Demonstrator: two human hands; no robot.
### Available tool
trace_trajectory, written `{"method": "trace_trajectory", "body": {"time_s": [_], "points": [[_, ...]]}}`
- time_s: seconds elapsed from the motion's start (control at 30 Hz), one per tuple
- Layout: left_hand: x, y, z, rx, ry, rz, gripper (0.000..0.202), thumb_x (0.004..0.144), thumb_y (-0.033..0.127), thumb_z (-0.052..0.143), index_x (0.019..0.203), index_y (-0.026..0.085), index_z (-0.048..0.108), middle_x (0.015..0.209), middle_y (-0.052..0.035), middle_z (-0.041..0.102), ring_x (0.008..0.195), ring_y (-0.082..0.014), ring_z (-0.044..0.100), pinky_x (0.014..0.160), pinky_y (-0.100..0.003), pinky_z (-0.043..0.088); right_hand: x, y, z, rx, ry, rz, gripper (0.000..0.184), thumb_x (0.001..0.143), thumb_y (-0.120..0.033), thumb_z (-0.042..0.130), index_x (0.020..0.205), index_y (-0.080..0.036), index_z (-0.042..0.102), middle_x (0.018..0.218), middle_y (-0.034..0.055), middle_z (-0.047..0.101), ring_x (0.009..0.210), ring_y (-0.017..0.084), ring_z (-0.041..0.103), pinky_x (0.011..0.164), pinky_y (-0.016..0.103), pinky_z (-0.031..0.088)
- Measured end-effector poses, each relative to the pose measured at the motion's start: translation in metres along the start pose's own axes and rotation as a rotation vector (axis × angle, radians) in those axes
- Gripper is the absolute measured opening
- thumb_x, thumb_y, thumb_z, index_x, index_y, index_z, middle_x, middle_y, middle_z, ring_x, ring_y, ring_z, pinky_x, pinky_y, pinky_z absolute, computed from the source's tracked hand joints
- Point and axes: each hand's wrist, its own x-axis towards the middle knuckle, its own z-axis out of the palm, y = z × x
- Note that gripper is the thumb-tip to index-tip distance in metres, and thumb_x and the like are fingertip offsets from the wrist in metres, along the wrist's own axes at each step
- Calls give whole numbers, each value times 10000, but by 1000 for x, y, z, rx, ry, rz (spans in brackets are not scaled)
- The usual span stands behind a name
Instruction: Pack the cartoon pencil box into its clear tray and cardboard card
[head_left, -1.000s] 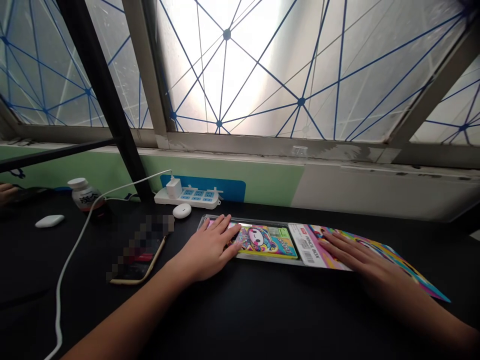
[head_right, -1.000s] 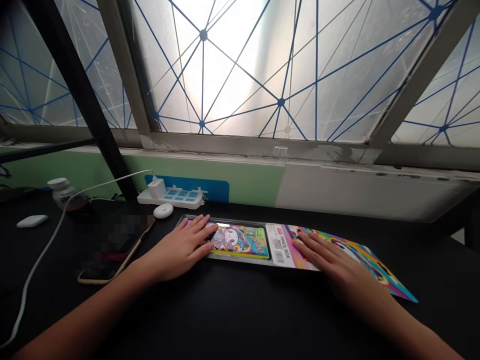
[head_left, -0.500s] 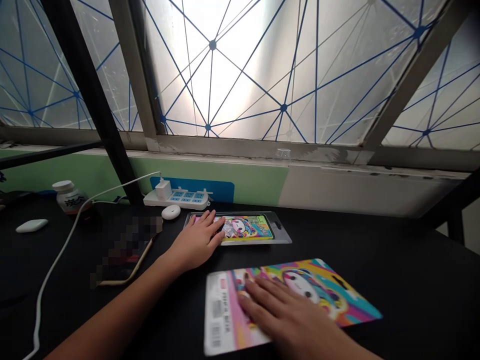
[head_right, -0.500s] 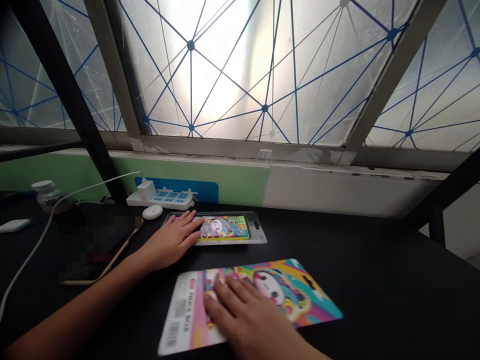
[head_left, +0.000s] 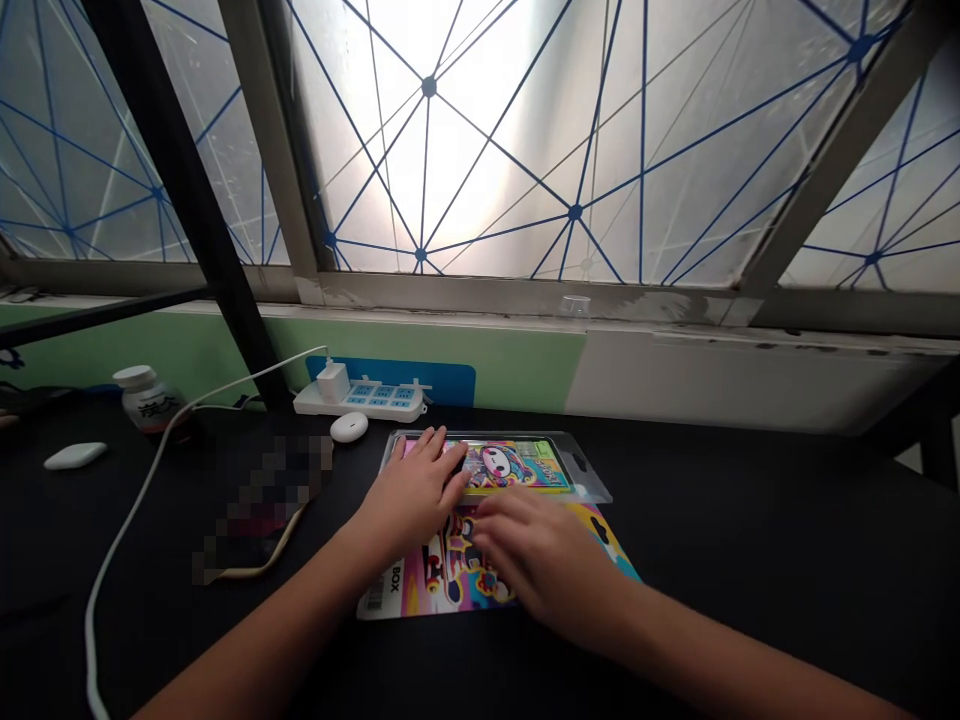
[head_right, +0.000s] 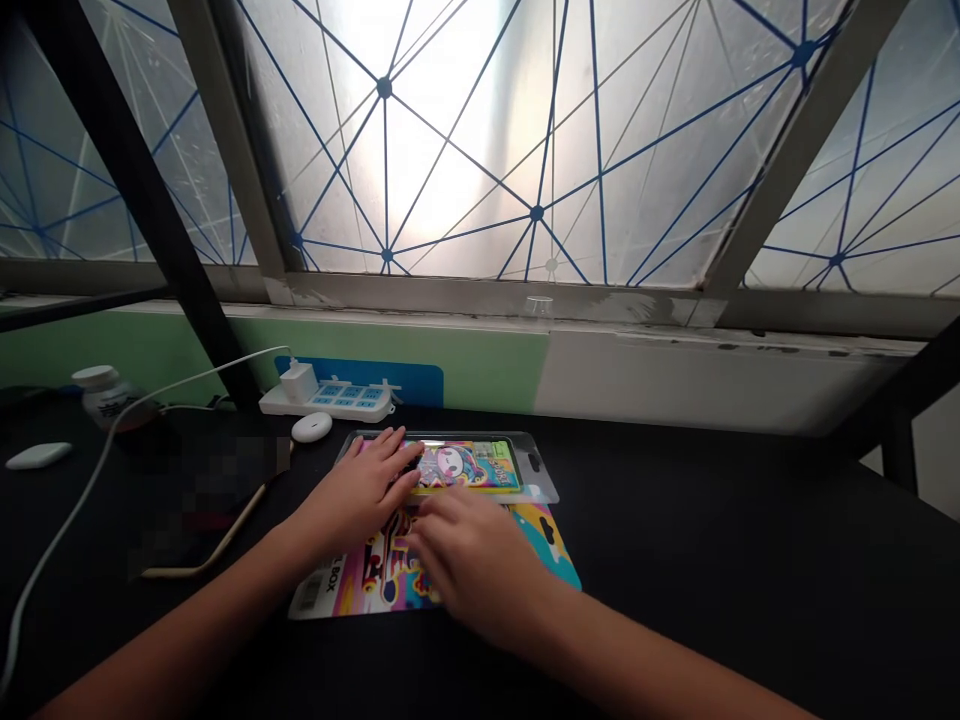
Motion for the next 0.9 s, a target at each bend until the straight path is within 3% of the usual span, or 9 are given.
{"method": "trace_trajectory", "body": {"time_s": [0.07,0.17,0.3,0.47,0.63,0.8,0.9], "points": [[-1,0,1,28,11,1,526,1050,472,293,1488,233,460,1587,-158,375,1489,-323,293,1154,-602,268,4,25,-15,-55,57,130,330,1019,-296,402,945,-181,703,1033,129,679,952,256,629,841,412,528],[-1,-1,1,39,14,-1,578,1038,520,294,1489,198,459,1580,-163,384,1480,-326,315,1157,-585,285,8,72,-31,-75,-62,329,265,966,-383,519,1020,-189,691,1039,126,645,961,273,617,837,431,531],[1,-4,-1,21,9,0,607,1032,544,287,1484,181,467,1579,-164,385,1480,-331,313,1161,-590,278,8,109,-40,-2,-152,390,411,862,-578,627,1026,-203,659,1080,111,621,1030,278,592,885,414,524],[1,-5,1,10,12,5,610,1029,564,271,1492,210,450,1585,-154,381,1489,-338,290,1161,-598,266,14,115,-46,-32,-263,352,534,854,-658,589,1170,-231,641,1152,116,608,1093,296,583,915,426,522],[1,-8,4,-32,19,-8,639,1023,583,267,1524,209,399,1605,-137,353,1510,-363,209,1171,-614,233,25,121,-49,-70,-319,308,545,814,-654,629,1145,-225,692,1133,128,621,1089,323,593,912,446,532],[1,-9,3,-83,48,-15,621,1023,577,291,1532,231,370,1607,-121,354,1512,-359,210,1166,-643,220,28,125,-43,-146,-273,280,503,778,-658,670,1067,-248,711,1109,121,615,1063,336,587,899,484,520],[1,-12,-4,-12,132,-20,579,1012,570,358,1476,237,455,1588,-125,390,1513,-375,191,1163,-707,110,25,121,-40,-211,-214,279,471,766,-641,695,1026,-248,697,1168,140,605,1119,374,552,918,549,481]]}}
